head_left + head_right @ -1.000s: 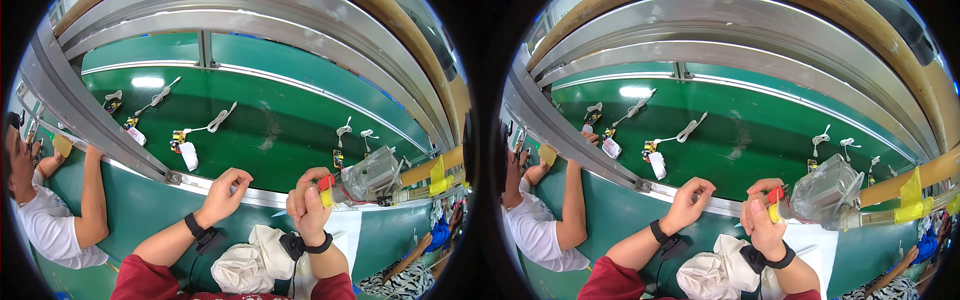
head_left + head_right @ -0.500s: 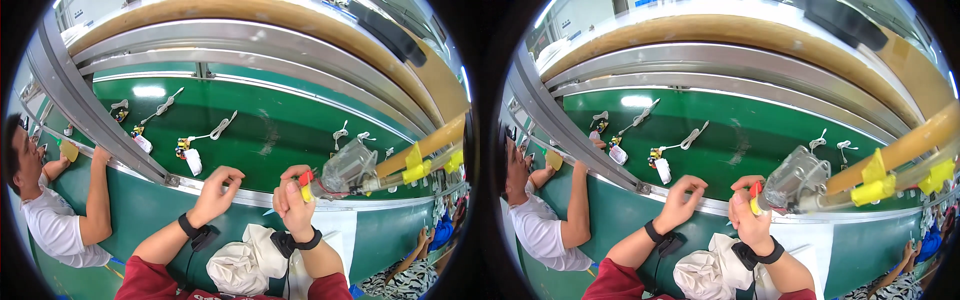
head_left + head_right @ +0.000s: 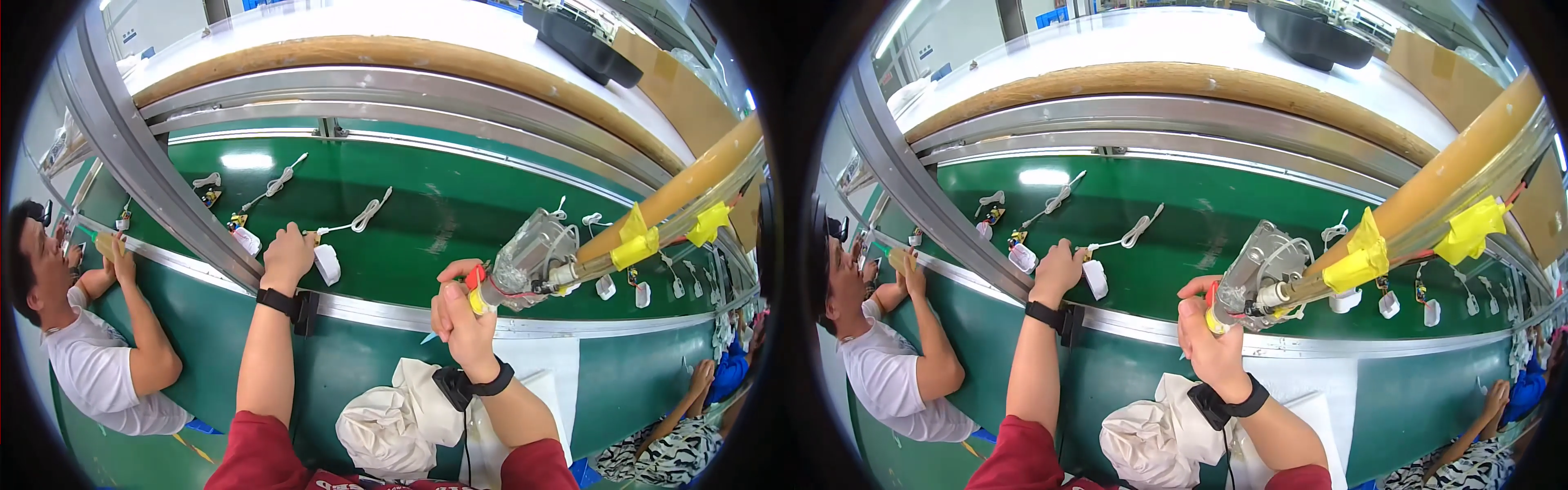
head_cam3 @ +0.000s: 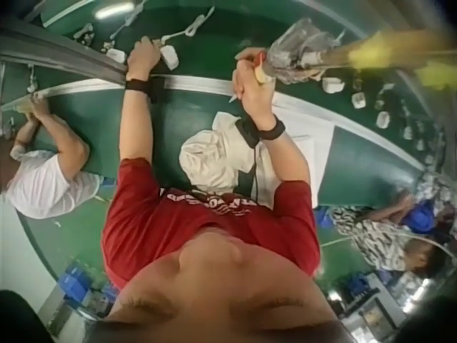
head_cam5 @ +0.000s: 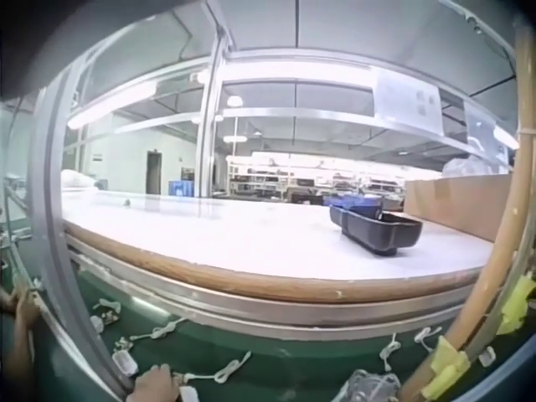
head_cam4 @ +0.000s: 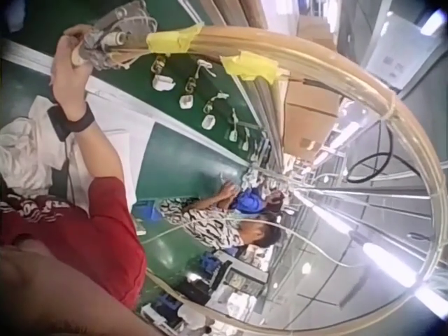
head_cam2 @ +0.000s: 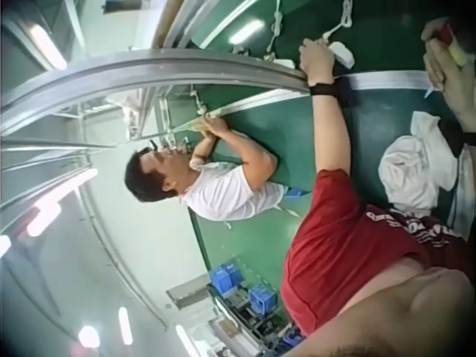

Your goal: The person picks up a circuit board and a plastic housing, applies glue to the board using a dispenser, and presses the board into the housing. They then place the assembled unit onto the conveyor belt and repeat the process.

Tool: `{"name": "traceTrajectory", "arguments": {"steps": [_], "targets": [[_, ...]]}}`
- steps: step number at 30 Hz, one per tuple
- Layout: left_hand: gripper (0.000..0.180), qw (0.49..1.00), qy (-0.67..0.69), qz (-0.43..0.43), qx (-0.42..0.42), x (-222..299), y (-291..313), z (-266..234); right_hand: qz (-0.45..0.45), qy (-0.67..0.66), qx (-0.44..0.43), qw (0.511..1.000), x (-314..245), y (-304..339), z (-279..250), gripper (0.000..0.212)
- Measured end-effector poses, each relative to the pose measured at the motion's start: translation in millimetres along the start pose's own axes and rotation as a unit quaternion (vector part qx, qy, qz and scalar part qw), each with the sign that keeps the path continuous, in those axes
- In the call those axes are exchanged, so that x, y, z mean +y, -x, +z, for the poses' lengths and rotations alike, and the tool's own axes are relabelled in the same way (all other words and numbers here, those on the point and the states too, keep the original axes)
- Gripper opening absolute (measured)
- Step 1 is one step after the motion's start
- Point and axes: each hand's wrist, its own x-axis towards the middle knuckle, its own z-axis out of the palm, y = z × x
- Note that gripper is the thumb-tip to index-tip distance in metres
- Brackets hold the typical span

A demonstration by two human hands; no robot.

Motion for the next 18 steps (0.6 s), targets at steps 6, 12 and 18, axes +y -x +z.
{"name": "traceTrajectory", "arguments": {"steps": [6, 12, 18], "targets": [[0.048, 0.997, 0.049, 0.043, -0.051, -13, -7, 5, -0.008, -0.006, 0.000, 1.000, -13, 14, 4, 0.016], [0.049, 0.992, 0.069, 0.104, 0.030, -15, 8, 8, -0.015, 0.002, 0.000, 1.000, -25, 23, 12, 0.016], [0.049, 0.979, 0.170, 0.111, -0.030, -8, 15, -3, -0.020, 0.002, 0.003, 1.000, -29, 30, 18, 0.016]]}}
